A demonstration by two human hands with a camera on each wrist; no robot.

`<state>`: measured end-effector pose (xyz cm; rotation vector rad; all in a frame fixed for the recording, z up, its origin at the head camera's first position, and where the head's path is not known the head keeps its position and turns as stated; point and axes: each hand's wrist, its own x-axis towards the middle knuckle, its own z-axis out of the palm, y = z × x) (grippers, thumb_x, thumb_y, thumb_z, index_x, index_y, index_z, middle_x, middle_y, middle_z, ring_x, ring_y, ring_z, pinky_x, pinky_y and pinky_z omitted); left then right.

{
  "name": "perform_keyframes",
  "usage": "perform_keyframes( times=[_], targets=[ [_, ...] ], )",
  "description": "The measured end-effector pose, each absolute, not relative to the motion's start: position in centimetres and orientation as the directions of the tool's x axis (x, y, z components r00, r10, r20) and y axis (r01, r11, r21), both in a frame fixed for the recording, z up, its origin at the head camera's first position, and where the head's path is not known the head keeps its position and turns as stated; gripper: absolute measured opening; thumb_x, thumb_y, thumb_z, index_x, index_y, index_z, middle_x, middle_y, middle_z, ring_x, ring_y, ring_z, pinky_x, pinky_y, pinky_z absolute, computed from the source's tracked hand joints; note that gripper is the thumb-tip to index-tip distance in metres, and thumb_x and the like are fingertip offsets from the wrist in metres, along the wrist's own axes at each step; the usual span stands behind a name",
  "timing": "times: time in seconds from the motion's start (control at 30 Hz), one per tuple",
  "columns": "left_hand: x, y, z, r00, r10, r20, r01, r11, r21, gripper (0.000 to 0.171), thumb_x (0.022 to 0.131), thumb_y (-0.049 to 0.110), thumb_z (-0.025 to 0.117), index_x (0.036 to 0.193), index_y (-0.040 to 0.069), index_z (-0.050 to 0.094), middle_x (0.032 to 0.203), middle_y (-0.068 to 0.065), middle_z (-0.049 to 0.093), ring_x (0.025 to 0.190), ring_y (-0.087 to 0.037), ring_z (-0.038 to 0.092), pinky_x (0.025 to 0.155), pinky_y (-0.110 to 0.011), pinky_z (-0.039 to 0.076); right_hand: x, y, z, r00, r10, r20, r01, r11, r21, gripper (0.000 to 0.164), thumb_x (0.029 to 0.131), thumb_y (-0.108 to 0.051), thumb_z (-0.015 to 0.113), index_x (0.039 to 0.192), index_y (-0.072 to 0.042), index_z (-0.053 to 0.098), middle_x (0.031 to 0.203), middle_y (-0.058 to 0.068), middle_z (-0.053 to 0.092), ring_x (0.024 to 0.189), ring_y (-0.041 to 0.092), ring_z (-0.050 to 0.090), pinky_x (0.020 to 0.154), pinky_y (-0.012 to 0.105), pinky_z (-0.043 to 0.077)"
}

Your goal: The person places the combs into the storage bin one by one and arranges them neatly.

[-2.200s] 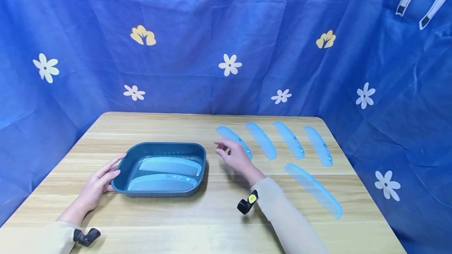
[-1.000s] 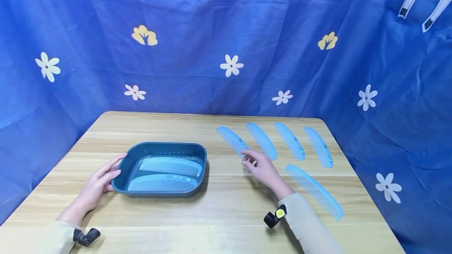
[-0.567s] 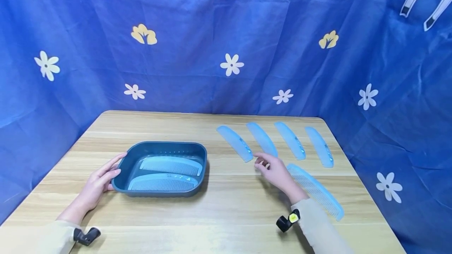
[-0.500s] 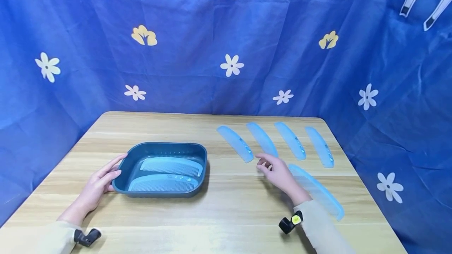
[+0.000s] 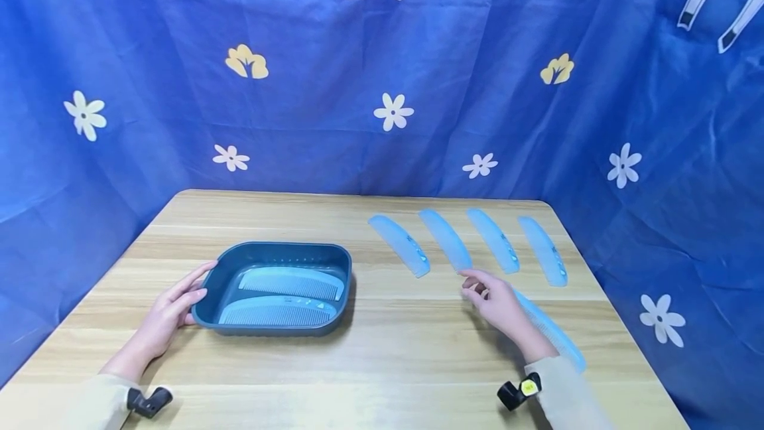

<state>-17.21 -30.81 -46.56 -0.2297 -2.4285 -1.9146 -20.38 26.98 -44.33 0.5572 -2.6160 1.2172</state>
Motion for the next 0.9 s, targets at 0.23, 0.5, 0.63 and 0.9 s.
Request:
perform_keyframes(
  times=[0.23, 0.5, 0.63, 0.9],
  targets=[
    [-17.1, -30.7, -46.4, -0.985, 0.098, 0.14, 0.159, 0.222, 0.962, 0.048, 0.099, 0.017, 0.045, 0.145, 0.017, 0.033, 0.118, -0.005, 0.048, 0.093, -0.012, 0.061, 0.066, -0.037, 0.056, -19.9, 29.2, -44.1, -0.911, -0.234, 0.339, -0.406, 0.648, -0.644, 0.033, 0.082, 0.0, 0.067, 0.115, -0.003, 0.062, 0.086, 0.007, 0.065, 0.068, 0.009, 0.056, 0.057, 0.025, 0.048],
    [-17.0, -30.5, -46.3, -0.984, 0.099, 0.147, 0.164, 0.206, 0.965, 0.048, 0.099, 0.015, 0.045, 0.145, 0.015, 0.033, 0.12, -0.004, 0.046, 0.095, -0.009, 0.06, 0.065, -0.037, 0.056, -19.0, 31.9, -44.1, -0.916, -0.196, 0.35, -0.381, 0.698, -0.606, 0.032, 0.085, -0.004, 0.066, 0.117, -0.007, 0.062, 0.088, 0.0, 0.064, 0.071, 0.009, 0.056, 0.058, 0.024, 0.048],
    [-17.0, -30.6, -46.3, -0.985, 0.097, 0.144, 0.162, 0.215, 0.963, 0.048, 0.099, 0.016, 0.044, 0.146, 0.015, 0.032, 0.12, -0.002, 0.046, 0.096, -0.009, 0.06, 0.065, -0.037, 0.056, -18.6, 32.9, -44.0, -0.923, -0.188, 0.336, -0.361, 0.725, -0.587, 0.032, 0.084, -0.002, 0.066, 0.116, -0.002, 0.061, 0.087, 0.002, 0.063, 0.071, 0.009, 0.055, 0.058, 0.024, 0.047],
    [-17.1, -30.7, -46.3, -0.984, 0.102, 0.146, 0.165, 0.222, 0.961, 0.048, 0.099, 0.016, 0.044, 0.146, 0.015, 0.032, 0.121, -0.003, 0.046, 0.096, -0.009, 0.06, 0.065, -0.037, 0.056, -18.1, 34.7, -43.7, -0.95, -0.177, 0.258, -0.296, 0.774, -0.56, 0.037, 0.083, 0.001, 0.066, 0.119, 0.003, 0.058, 0.092, 0.012, 0.064, 0.074, 0.018, 0.056, 0.06, 0.025, 0.048]
  ],
)
